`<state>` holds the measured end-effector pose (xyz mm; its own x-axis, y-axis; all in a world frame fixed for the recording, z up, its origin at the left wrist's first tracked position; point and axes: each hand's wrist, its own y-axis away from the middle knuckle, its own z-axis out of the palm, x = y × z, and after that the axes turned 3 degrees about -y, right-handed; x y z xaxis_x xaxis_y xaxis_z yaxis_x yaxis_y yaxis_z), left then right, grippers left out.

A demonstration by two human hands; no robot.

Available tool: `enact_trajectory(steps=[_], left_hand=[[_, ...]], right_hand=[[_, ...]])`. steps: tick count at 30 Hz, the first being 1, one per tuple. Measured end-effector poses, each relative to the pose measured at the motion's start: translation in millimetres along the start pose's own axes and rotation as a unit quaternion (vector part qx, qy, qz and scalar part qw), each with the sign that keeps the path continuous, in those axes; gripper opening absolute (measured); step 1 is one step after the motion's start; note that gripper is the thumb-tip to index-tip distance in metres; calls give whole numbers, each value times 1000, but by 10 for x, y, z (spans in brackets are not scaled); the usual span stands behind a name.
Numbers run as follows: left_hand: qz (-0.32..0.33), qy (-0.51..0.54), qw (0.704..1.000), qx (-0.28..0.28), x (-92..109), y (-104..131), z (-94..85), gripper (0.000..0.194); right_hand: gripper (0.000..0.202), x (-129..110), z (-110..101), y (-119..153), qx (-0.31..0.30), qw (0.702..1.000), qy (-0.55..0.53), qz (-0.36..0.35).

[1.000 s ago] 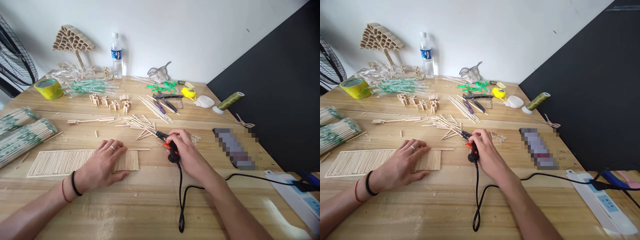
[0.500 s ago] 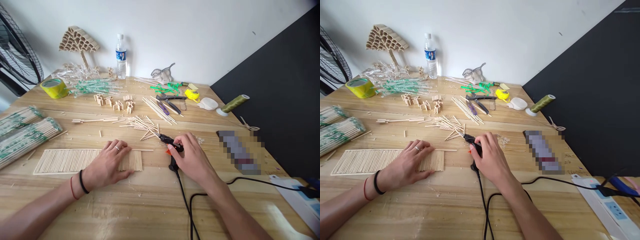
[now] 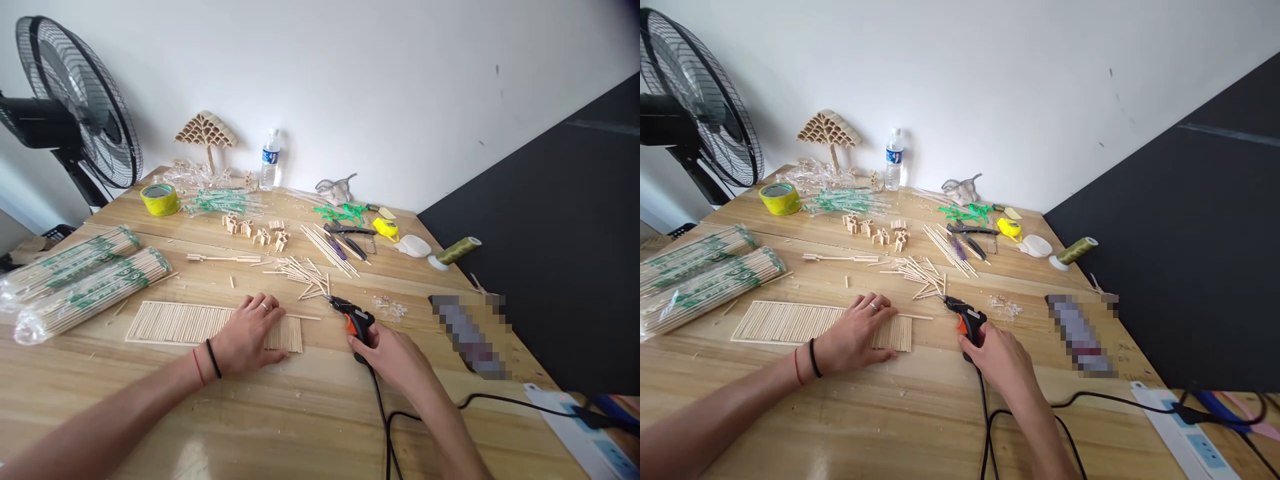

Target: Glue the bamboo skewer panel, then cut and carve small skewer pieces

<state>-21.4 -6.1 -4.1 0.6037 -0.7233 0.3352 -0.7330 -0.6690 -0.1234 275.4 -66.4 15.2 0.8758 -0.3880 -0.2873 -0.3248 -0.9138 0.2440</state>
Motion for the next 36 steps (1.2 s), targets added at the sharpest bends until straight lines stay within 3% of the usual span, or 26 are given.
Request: enact_trajectory(steps=[4, 9, 13, 15, 24, 31, 36], left_hand=[[-6, -26, 1000, -8, 55, -9, -7, 64], [-14, -38, 999, 2, 77, -33, 12, 59], [-10, -47, 999, 12, 55, -67, 62, 56], [-1, -50, 999, 20, 38, -80, 87, 55], [30, -55, 998, 25, 5, -72, 94, 52], [32, -50, 998, 37, 18, -31, 6, 53], [21, -38, 999, 26, 24, -17, -44, 51]], right_hand=[[24, 138, 76, 9, 2, 979, -199, 54], [46, 251, 94, 171, -15, 840, -537, 73], [52, 311, 39, 338, 11, 750, -657, 77], [50, 376, 11, 391, 24, 724, -685, 74], [42, 602, 79, 478, 61, 698, -710, 68], [51, 591, 73, 502, 86, 700, -708, 28], [46, 590, -18, 316, 93, 710, -698, 22]])
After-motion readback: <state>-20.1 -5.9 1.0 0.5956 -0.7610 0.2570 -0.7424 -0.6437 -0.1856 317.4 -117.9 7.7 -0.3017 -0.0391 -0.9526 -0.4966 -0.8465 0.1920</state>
